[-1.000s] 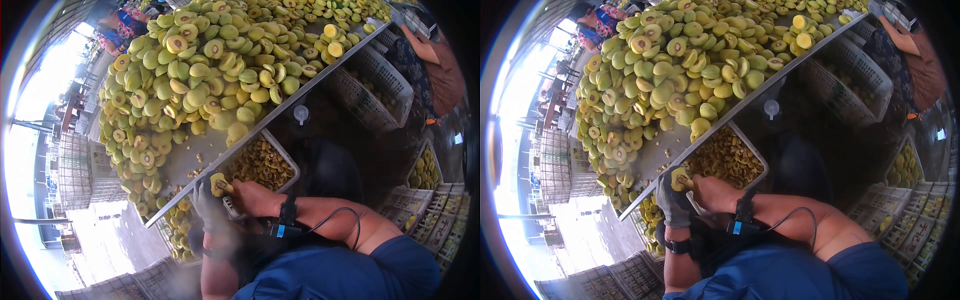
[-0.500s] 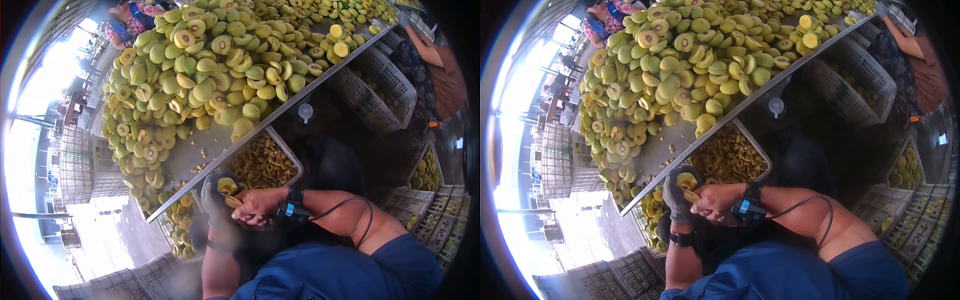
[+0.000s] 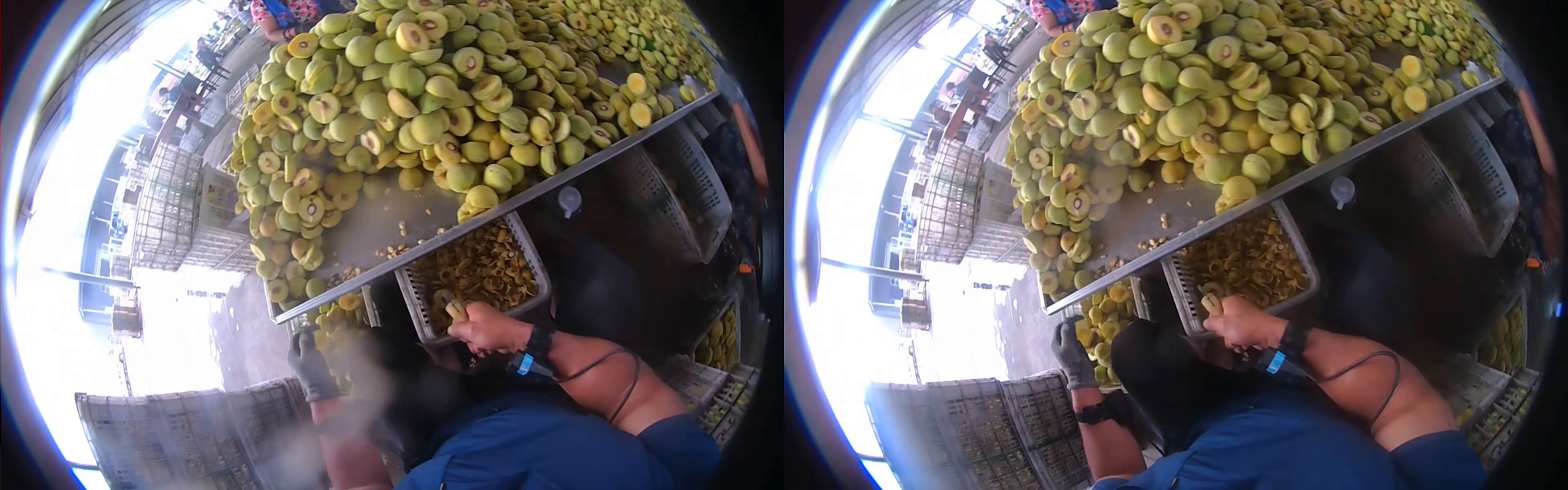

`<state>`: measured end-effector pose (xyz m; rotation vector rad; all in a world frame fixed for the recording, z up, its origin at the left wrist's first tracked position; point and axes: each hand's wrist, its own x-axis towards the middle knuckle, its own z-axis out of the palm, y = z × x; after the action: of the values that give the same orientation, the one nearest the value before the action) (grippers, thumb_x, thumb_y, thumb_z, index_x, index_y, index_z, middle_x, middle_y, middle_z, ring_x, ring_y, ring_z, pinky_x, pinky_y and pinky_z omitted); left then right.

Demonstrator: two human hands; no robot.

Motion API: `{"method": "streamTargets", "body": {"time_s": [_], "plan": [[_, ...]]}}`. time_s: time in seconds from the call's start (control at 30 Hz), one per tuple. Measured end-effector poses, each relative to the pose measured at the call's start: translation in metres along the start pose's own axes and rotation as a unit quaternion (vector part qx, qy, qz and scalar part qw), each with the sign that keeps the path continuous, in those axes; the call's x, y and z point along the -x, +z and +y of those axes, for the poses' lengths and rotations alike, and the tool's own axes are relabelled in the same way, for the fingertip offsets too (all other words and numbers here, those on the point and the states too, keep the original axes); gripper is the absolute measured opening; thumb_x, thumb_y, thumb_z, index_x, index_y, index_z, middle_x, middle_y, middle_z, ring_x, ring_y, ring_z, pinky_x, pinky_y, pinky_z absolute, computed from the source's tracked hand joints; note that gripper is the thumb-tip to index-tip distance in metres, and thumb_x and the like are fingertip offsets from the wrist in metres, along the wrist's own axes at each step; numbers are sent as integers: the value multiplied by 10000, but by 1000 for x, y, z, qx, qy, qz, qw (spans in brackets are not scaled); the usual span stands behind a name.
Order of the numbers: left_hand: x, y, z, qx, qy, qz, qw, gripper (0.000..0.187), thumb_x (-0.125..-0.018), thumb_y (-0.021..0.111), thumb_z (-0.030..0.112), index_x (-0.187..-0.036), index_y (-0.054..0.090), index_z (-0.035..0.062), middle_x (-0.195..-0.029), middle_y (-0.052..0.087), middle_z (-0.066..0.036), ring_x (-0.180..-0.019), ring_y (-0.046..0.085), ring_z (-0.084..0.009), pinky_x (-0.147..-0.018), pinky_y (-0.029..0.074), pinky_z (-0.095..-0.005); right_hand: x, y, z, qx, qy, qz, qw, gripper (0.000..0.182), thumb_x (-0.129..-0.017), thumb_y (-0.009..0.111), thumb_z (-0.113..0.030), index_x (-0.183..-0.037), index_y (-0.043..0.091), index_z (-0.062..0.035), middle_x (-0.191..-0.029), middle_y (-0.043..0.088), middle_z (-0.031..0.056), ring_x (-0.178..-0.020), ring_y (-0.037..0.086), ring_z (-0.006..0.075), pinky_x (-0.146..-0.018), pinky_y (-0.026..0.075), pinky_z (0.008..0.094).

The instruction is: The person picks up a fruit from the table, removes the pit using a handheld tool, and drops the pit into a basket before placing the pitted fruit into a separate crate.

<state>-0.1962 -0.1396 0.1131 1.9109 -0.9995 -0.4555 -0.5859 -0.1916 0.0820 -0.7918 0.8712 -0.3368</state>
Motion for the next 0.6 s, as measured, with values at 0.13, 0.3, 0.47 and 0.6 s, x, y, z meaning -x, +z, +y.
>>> {"method": "streamTargets", "body": {"time_s": [0.13,0.3,0.47,0.6], "plan": [[-22,-14,4,-320,28,44,946,304,-915,699,268,-1085,733,19,-943,724,-165,-899,687,-334,-826,538,-424,-4,2,-1,-4,-21,18,1000,215,-976,625,-164,-832,565,-17,-580,534,41,-418,501,134,-390,381,327],[-96,41,47,-374,115,-62,918,429,-897,689,398,-1125,742,38,-1026,744,-196,-1009,701,-384,-898,539,-458,-9,10,-4,53,1,24,998,221,-963,649,-189,-862,603,2,-646,616,102,-512,607,206,-478,461,372],[-147,88,49,-571,46,-196,796,583,-759,776,504,-1061,754,6,-987,748,-234,-957,718,-409,-885,567,-464,-15,9,-8,182,-77,61,978,286,-908,684,-237,-986,640,35,-848,707,203,-824,702,358,-745,526,451],[-118,81,61,-190,-2,-187,964,480,-874,689,296,-1193,710,-61,-1066,757,-153,-983,727,-254,-887,578,-366,-1,9,-32,136,-96,57,984,299,-909,675,-238,-1041,635,28,-883,706,208,-850,697,368,-778,523,444]]}}
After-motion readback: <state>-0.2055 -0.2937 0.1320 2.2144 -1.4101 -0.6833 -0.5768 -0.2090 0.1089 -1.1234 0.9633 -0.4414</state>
